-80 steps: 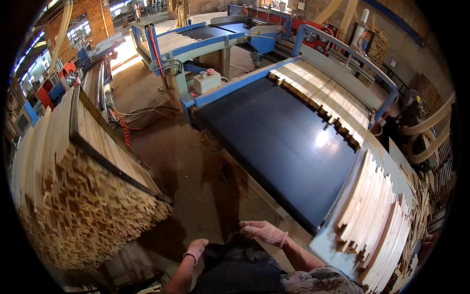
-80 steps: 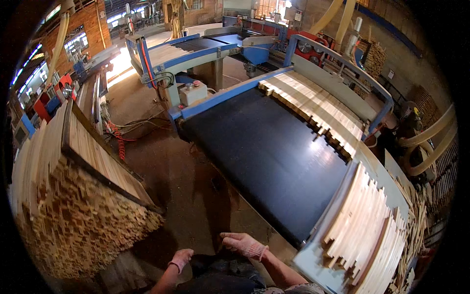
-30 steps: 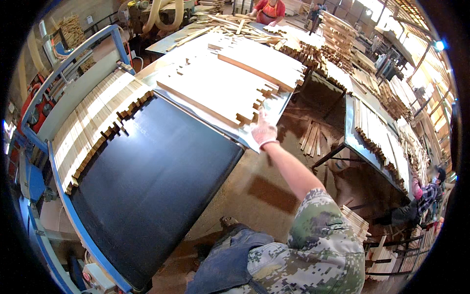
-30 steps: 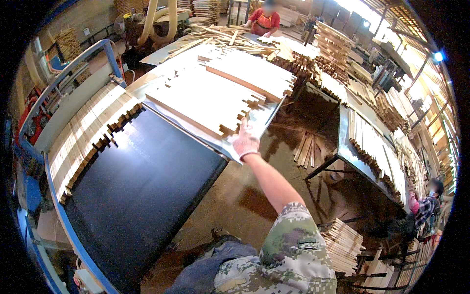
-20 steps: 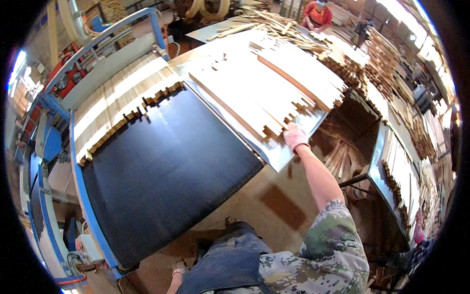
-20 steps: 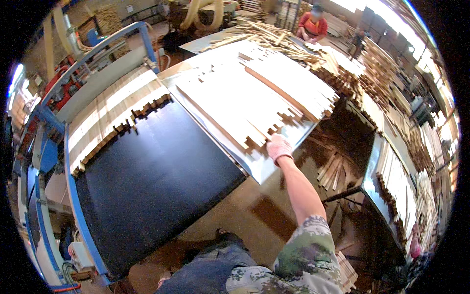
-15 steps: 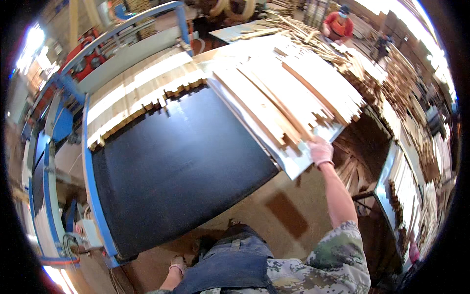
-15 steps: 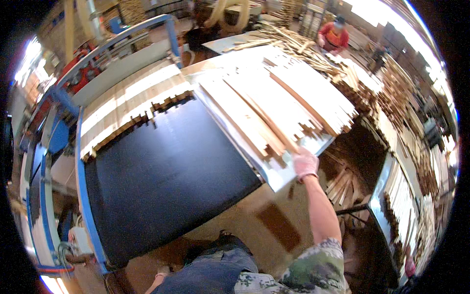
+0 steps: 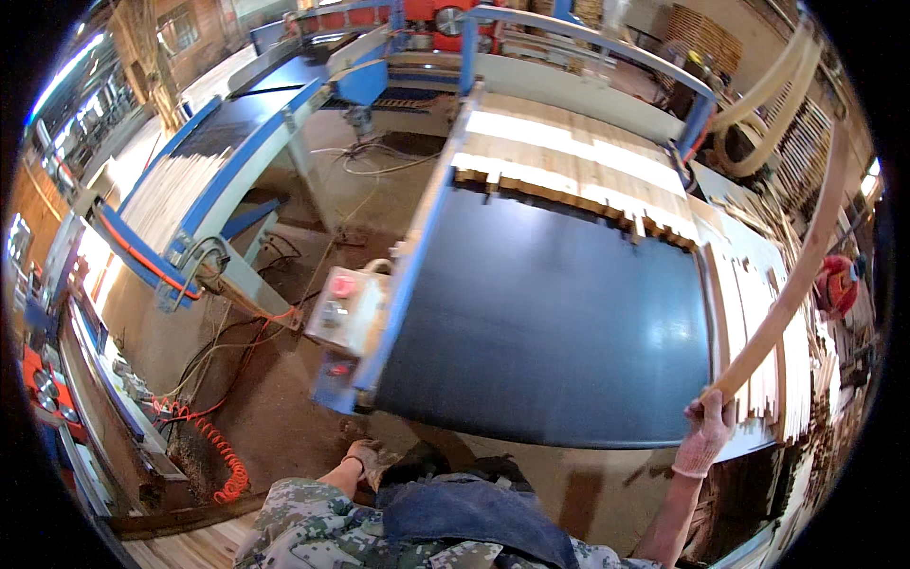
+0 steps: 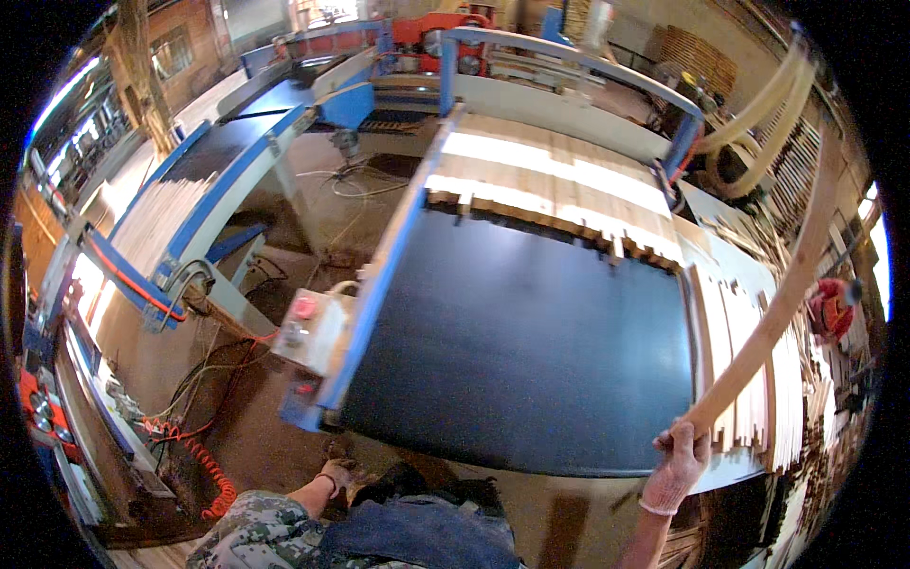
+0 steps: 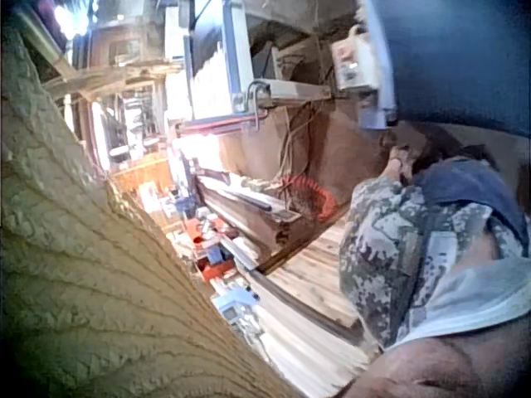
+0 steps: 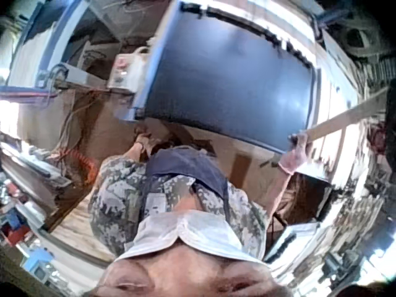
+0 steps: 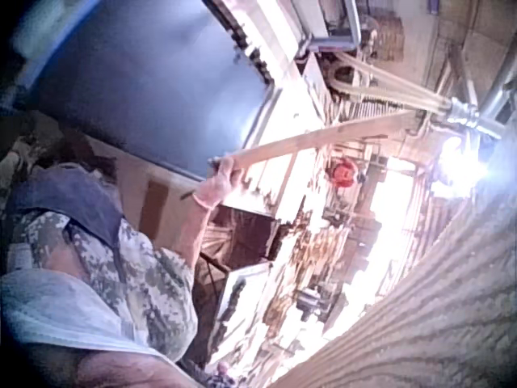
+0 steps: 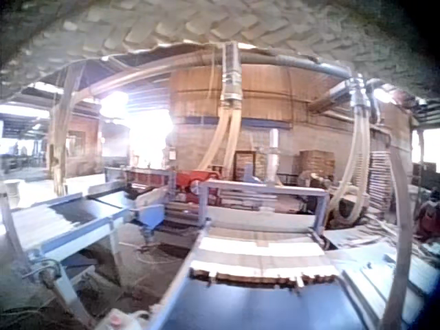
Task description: The person picks up bundles of wooden slats from a table and places them onto a conveyor belt. They move wood slats between work surfaces and organize them into stacks by hand.
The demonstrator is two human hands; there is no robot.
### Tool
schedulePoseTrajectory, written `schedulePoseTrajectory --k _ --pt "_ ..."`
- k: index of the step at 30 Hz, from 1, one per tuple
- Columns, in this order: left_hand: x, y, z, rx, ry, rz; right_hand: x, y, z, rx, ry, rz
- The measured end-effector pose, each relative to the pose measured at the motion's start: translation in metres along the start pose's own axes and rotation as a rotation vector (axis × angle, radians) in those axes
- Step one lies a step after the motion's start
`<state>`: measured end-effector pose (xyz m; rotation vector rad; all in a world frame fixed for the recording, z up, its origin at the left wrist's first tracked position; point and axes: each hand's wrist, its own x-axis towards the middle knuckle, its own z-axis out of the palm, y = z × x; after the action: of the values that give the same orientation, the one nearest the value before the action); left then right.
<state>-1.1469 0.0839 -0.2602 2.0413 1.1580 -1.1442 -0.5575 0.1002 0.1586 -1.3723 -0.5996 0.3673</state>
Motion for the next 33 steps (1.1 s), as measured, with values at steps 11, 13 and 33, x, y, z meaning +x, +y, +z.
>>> schedulePoseTrajectory --k 11,13,33 --pt "-0.071 -0.281 0.087 -1.394 0.464 -0.347 -0.209 -0.082 0.452 0.053 -0.741 0.369" --pt "-0.106 -0.308 0.022 -1.685 0.749 -0.163 -0.244 -0.094 0.523 0.133 -0.883 0.546" --pt "-0.223 -0.544 -0.414 -2.026 1.686 0.431 -0.328 0.096 0.876 0.307 -1.951 0.885"
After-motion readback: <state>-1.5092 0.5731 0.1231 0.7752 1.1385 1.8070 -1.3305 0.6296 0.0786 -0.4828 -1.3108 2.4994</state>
